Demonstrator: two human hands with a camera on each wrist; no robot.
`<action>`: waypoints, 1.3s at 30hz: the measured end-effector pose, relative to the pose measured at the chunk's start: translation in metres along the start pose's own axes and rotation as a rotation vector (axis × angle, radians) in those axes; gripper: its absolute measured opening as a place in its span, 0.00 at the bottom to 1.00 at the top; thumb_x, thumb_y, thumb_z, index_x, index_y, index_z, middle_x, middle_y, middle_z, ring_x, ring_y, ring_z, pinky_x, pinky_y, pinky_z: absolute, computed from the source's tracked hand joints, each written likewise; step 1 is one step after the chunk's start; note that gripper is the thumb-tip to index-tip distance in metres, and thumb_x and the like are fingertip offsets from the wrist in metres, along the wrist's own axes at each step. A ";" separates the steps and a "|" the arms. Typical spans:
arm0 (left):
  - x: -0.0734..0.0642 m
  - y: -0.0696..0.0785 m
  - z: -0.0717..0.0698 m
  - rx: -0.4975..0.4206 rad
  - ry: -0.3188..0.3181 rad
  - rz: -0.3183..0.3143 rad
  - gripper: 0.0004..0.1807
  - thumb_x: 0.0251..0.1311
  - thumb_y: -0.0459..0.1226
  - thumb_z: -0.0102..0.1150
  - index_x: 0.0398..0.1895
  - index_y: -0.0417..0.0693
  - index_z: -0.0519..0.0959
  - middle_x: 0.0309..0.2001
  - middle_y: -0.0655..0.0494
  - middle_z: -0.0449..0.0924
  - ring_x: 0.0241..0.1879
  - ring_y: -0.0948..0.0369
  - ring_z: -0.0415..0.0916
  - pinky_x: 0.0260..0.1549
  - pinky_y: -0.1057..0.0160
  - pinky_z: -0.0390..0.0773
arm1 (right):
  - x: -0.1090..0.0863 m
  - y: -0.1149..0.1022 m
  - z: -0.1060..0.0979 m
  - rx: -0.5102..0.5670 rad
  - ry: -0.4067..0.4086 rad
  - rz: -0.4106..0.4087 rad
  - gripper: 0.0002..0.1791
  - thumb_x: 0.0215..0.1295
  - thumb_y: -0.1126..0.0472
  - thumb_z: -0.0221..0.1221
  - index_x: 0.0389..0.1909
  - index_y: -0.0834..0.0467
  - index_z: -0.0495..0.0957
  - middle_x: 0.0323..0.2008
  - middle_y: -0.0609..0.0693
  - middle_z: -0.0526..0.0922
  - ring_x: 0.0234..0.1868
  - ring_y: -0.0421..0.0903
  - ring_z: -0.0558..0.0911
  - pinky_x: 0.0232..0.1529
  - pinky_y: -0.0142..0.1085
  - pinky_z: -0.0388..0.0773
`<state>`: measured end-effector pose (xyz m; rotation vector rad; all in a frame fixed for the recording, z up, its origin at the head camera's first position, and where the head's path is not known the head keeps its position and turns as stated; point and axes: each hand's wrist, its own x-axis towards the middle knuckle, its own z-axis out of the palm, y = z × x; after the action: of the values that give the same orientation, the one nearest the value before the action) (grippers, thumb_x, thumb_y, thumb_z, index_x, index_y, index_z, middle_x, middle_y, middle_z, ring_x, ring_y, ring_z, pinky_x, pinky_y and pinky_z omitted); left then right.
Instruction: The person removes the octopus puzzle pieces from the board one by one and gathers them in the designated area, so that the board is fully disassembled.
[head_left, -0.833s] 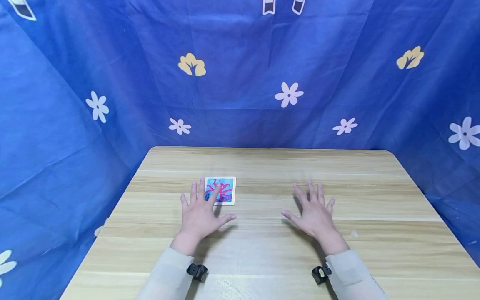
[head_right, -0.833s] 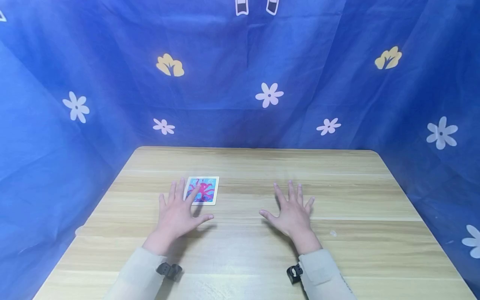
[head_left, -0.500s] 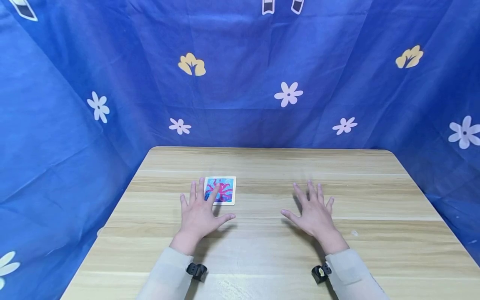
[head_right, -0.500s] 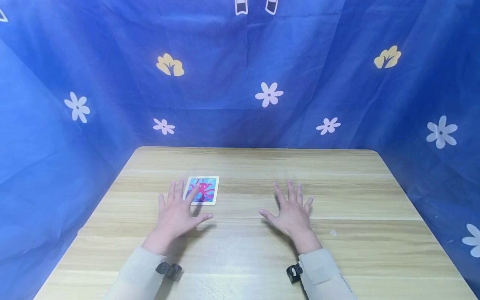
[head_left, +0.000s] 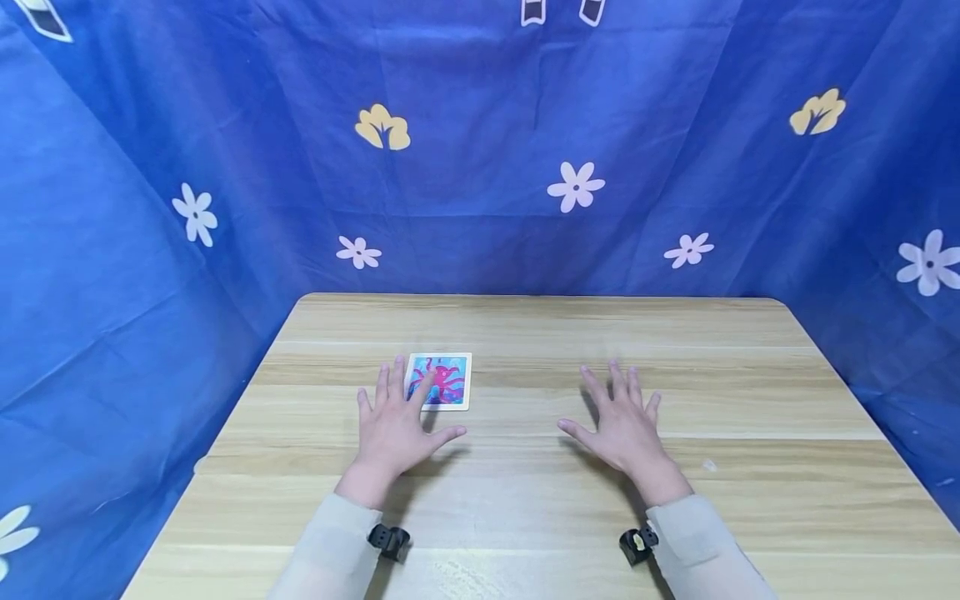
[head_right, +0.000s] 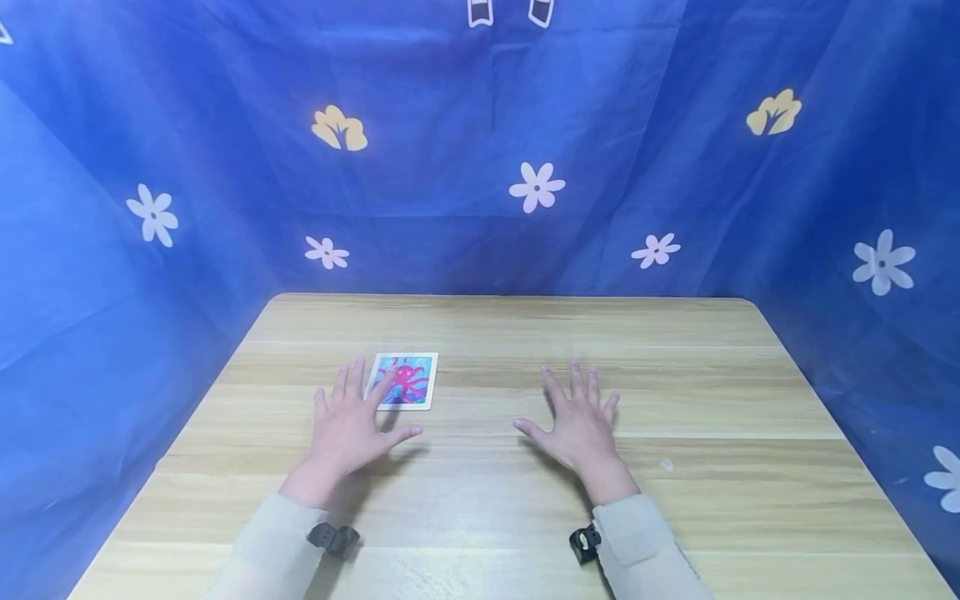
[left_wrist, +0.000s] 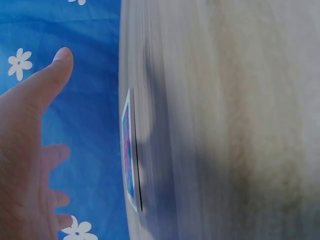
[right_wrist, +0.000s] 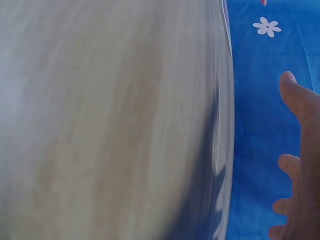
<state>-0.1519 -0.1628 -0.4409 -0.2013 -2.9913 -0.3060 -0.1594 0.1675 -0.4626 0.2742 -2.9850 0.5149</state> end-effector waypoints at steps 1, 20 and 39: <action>0.000 -0.001 0.000 0.002 0.001 0.000 0.56 0.43 0.75 0.51 0.75 0.62 0.53 0.74 0.39 0.35 0.71 0.40 0.31 0.61 0.28 0.37 | 0.001 0.000 0.001 0.001 0.000 -0.004 0.52 0.52 0.23 0.51 0.74 0.45 0.52 0.73 0.63 0.42 0.70 0.69 0.41 0.57 0.75 0.32; 0.005 -0.031 0.001 0.012 -0.009 0.010 0.55 0.44 0.74 0.52 0.74 0.56 0.57 0.73 0.36 0.42 0.70 0.38 0.39 0.60 0.28 0.41 | 0.013 -0.017 0.012 0.012 0.041 -0.083 0.51 0.51 0.24 0.53 0.73 0.45 0.56 0.73 0.62 0.48 0.70 0.67 0.48 0.60 0.73 0.41; 0.019 -0.063 -0.007 0.030 -0.033 0.098 0.52 0.49 0.69 0.55 0.73 0.50 0.58 0.72 0.37 0.46 0.70 0.40 0.43 0.63 0.32 0.43 | 0.033 -0.042 0.023 0.042 -0.008 -0.173 0.49 0.54 0.26 0.54 0.72 0.47 0.58 0.72 0.60 0.51 0.70 0.65 0.51 0.63 0.68 0.45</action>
<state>-0.1786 -0.2229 -0.4438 -0.3512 -3.0034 -0.2498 -0.1847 0.1154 -0.4664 0.5329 -2.9241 0.5588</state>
